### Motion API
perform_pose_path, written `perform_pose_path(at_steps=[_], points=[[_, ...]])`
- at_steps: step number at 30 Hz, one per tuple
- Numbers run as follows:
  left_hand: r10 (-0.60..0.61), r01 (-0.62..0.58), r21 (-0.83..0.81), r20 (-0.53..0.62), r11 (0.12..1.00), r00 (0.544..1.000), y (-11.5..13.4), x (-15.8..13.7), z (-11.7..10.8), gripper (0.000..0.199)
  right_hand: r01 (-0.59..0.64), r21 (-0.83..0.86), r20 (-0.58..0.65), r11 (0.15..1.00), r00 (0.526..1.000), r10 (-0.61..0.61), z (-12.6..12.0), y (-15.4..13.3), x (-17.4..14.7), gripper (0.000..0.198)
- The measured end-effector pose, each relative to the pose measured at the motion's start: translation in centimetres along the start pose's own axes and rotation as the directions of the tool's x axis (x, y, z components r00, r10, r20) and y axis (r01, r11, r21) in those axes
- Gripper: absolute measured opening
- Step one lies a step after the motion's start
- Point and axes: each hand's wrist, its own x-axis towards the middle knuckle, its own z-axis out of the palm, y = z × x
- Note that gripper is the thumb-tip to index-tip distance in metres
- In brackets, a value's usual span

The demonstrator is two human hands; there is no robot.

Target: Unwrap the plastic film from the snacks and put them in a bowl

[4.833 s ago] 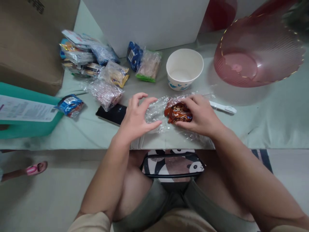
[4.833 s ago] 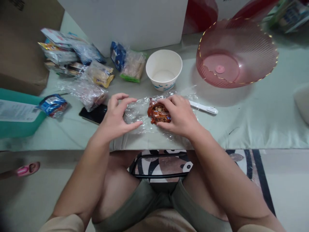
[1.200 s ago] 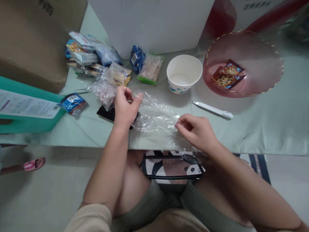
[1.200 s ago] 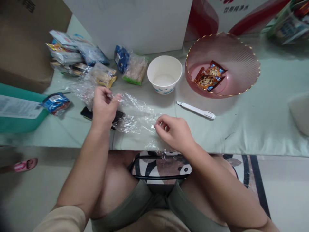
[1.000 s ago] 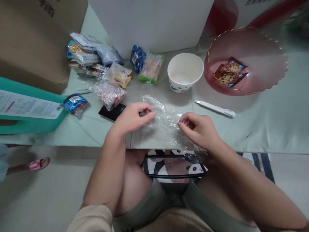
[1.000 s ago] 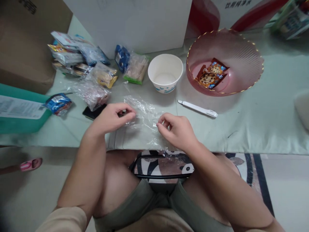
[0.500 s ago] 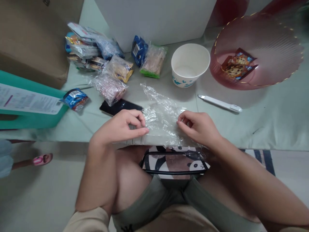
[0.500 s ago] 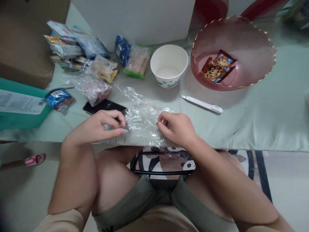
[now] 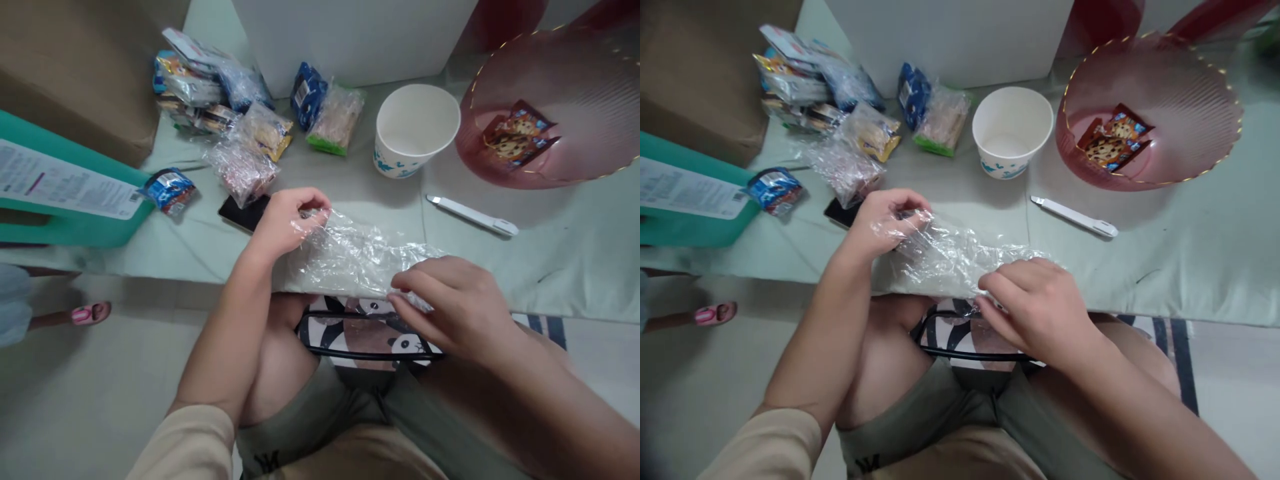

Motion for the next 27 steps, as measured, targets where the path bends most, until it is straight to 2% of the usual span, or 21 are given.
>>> perform_pose_path(at_steps=[2, 3, 6, 9, 12, 15, 19, 23, 25, 27], points=[[0.028, -0.034, -0.074, -0.084, 0.997, 0.996, 0.3, 0.2, 0.5, 0.006, 0.042, 0.171, -0.071, 0.984, 0.997, -0.03, -0.5, 0.9, -1.0, 0.01], [0.036, -0.052, -0.113, -0.136, 0.992, 0.99, 0.3, 0.3, 0.7, 0.006, 0.041, 0.251, -0.139, 0.967, 0.99, -0.006, -0.6, 1.7, -1.5, 0.014], [0.041, -0.106, -0.262, -0.244, 0.959, 0.969, 0.3, 0.4, 1.0, 0.012, -0.081, 0.346, -0.291, 0.935, 0.938, 0.189, -0.4, 4.9, -3.1, 0.03], [0.017, -0.126, -0.451, -0.239, 0.883, 0.971, 0.4, 0.6, 1.1, 0.025, -0.181, 0.296, -0.205, 0.938, 0.947, 0.248, 0.3, 7.8, -4.3, 0.049], [-0.039, -0.071, -0.579, -0.175, 0.812, 0.984, 0.7, 0.9, 1.0, 0.035, -0.172, 0.423, -0.124, 0.89, 0.962, 0.244, 0.8, 9.6, -4.8, 0.059], [-0.107, -0.004, -0.666, -0.126, 0.746, 0.986, 1.1, 1.3, 0.5, 0.04, -0.184, 0.58, -0.145, 0.794, 0.935, 0.322, 1.5, 10.5, -4.9, 0.056], [-0.188, 0.066, -0.718, -0.091, 0.693, 0.978, 1.3, 1.7, 0.1, 0.045, -0.266, 0.61, -0.176, 0.746, 0.873, 0.455, 2.9, 11.1, -3.8, 0.051], [-0.187, 0.054, -0.667, -0.13, 0.743, 0.974, 1.0, 2.1, 0.4, 0.04, -0.273, 0.656, -0.217, 0.703, 0.824, 0.523, 4.2, 10.9, -2.0, 0.05], [-0.158, 0.028, -0.625, -0.153, 0.78, 0.976, 0.6, 2.2, 0.7, 0.036, -0.32, 0.626, -0.254, 0.711, 0.778, 0.574, 4.4, 10.6, -1.2, 0.035], [-0.098, -0.008, -0.552, -0.163, 0.834, 0.982, 0.1, 2.3, 0.8, 0.033, -0.393, 0.602, -0.285, 0.695, 0.707, 0.647, 4.2, 10.2, -0.7, 0.017]])
